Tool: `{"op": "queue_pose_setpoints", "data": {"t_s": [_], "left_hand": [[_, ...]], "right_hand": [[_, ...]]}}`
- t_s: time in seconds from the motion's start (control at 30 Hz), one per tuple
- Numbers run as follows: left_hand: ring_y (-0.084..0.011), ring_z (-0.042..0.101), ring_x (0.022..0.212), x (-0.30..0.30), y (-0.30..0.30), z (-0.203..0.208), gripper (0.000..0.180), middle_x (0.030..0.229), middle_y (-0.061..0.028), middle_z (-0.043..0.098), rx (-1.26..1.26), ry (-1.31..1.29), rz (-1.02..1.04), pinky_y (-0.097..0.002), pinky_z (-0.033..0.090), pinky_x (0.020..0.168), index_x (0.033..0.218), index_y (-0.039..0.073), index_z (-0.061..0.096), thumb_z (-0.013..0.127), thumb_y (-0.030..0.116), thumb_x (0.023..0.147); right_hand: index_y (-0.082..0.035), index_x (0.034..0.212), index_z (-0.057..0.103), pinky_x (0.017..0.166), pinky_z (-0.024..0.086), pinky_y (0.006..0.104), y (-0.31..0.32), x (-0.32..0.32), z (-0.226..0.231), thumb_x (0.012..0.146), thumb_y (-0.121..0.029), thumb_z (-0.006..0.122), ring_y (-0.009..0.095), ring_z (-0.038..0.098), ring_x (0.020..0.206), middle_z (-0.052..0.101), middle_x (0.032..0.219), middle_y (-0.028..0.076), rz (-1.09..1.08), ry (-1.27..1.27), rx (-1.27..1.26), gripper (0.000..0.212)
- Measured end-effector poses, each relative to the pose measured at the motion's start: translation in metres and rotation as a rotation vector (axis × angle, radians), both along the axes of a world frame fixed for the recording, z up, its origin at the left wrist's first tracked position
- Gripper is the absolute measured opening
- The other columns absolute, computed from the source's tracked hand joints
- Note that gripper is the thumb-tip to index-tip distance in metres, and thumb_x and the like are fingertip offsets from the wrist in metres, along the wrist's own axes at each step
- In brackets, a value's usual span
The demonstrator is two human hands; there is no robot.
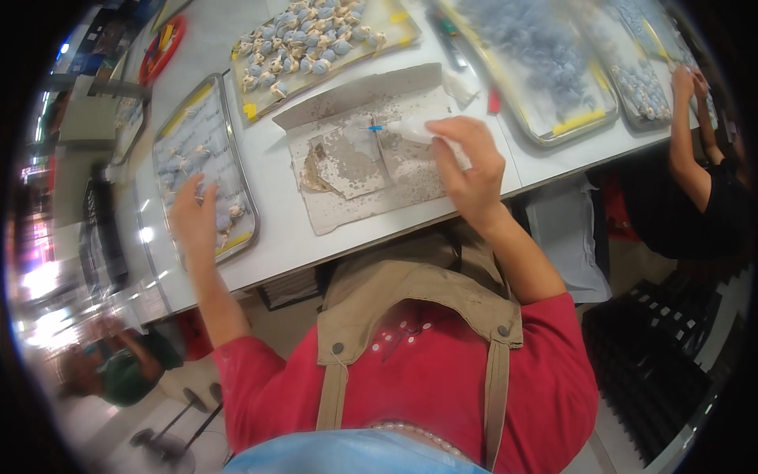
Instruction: The person repeatedly picks up small, round, light-blue confections from a tray, applies a white substance from a squeeze bottle to the top, and places them back on the tray. This process is repeated continuously throughout the clip.
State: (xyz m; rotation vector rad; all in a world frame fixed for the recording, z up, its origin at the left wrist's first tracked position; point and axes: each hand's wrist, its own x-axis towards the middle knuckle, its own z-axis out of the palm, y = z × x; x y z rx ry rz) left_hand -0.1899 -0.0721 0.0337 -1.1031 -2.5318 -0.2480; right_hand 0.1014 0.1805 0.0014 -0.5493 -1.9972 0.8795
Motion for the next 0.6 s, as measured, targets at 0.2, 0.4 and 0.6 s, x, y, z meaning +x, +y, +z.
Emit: {"op": "queue_pose_setpoints", "data": {"t_s": [0.2, 0.4, 0.6], "left_hand": [[-0.0265, 0.060, 0.085, -0.014, 0.105, -0.001, 0.030, 0.100, -0.0102, 0.060, 0.178, -0.150, -0.536, -0.0322, 0.048, 0.070, 0.102, 0.010, 0.062, 0.057, -0.001, 0.074], [-0.0243, 0.059, 0.082, -0.046, 0.159, -0.031, 0.031, 0.097, -0.0074, 0.059, 0.030, -0.175, -0.682, -0.0308, 0.048, 0.070, 0.105, 0.011, 0.060, 0.055, -0.001, 0.076], [-0.0094, 0.050, 0.074, 0.044, 0.104, -0.002, 0.022, 0.092, -0.0032, 0.055, 0.658, -1.390, -0.279, -0.0216, 0.043, 0.070, 0.109, 0.003, 0.056, 0.053, 0.006, 0.087]], "right_hand": [[-0.003, 0.103, 0.060, 0.084, 0.042, 0.0303, 0.012, -0.009, -0.022, 0.079, -0.002, 0.059, 0.024, 0.055, 0.095, 0.060, 0.100, 0.012, -0.102, -0.032, 0.014, 0.024], [-0.003, 0.110, 0.056, 0.080, 0.042, 0.0306, 0.015, -0.009, -0.029, 0.082, -0.013, 0.060, 0.024, 0.054, 0.091, 0.058, 0.101, 0.013, -0.097, -0.119, -0.212, 0.030], [-0.002, 0.106, 0.056, 0.070, 0.043, 0.0338, 0.012, -0.008, -0.018, 0.077, -0.016, 0.065, 0.027, 0.052, 0.078, 0.058, 0.096, 0.014, -0.019, -0.323, 0.028, 0.033]]}}
